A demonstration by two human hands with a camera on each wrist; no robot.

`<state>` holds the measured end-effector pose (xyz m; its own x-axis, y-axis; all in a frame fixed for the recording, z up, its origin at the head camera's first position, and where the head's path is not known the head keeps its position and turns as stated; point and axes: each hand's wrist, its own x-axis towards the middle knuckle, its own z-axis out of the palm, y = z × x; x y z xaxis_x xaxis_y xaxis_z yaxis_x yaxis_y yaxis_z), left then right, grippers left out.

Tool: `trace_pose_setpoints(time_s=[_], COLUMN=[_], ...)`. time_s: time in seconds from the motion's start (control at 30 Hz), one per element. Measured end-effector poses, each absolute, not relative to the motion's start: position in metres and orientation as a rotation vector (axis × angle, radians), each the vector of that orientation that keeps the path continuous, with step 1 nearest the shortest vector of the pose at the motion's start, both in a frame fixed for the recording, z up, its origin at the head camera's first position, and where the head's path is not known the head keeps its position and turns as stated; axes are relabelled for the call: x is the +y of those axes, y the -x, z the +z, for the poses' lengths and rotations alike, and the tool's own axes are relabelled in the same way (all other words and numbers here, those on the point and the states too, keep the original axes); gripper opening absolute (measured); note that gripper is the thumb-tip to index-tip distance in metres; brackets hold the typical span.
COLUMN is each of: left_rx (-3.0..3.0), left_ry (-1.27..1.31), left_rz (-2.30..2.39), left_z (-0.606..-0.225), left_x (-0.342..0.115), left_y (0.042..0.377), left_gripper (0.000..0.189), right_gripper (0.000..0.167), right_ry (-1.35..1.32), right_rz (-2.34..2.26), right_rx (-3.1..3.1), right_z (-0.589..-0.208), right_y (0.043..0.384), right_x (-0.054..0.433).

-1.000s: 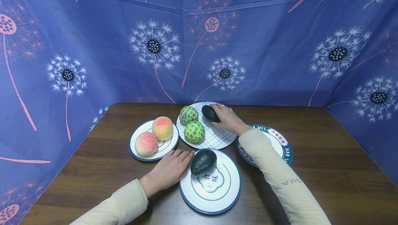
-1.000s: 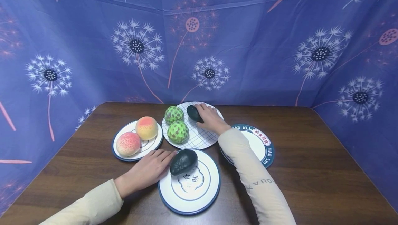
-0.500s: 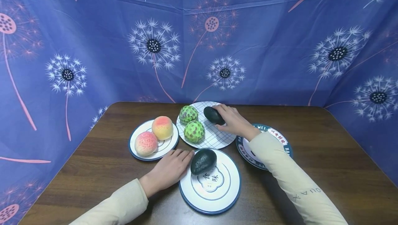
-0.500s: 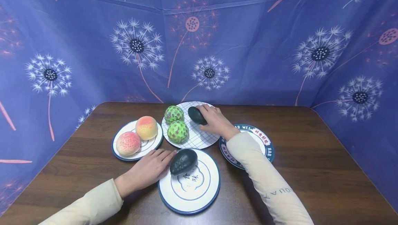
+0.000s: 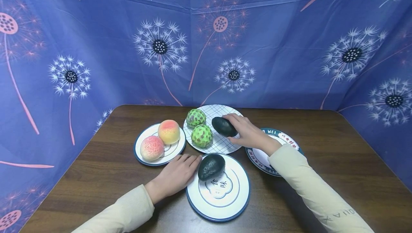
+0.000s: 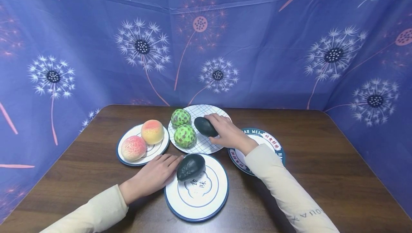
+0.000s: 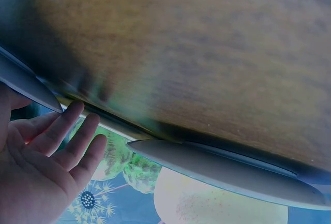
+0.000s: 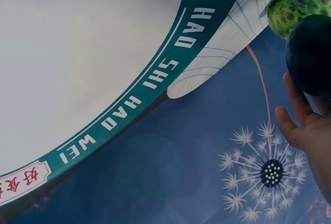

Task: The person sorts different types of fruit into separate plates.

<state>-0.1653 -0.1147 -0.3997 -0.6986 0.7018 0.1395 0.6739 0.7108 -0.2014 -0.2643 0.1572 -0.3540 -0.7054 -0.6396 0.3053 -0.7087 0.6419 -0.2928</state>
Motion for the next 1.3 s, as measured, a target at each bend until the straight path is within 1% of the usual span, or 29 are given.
trace_pose_setpoints(time_s=[0.23, 0.63, 1.03, 1.3], left_rx=[-2.702, -2.757, -2.753, -2.749], left_ry=[1.108, 1.104, 1.104, 1.102], left_rz=[0.201, 0.205, 0.204, 0.205], left_z=[-0.4, -0.4, -0.399, -0.399], left_x=[-0.115, -0.115, -0.115, -0.115], left_y=[0.165, 0.165, 0.165, 0.165], left_gripper=[0.048, 0.048, 0.049, 0.05], right_gripper=[0.073, 0.07, 0.07, 0.07], right_ry=[-1.169, -1.229, -1.244, -1.332], right_rz=[0.614, 0.666, 0.674, 0.69], right_rx=[-2.675, -2.627, -2.708, -2.674], right_z=[-0.353, -0.352, -0.344, -0.338], right_y=[0.251, 0.233, 0.211, 0.201], right_x=[0.161, 0.167, 0.17, 0.17])
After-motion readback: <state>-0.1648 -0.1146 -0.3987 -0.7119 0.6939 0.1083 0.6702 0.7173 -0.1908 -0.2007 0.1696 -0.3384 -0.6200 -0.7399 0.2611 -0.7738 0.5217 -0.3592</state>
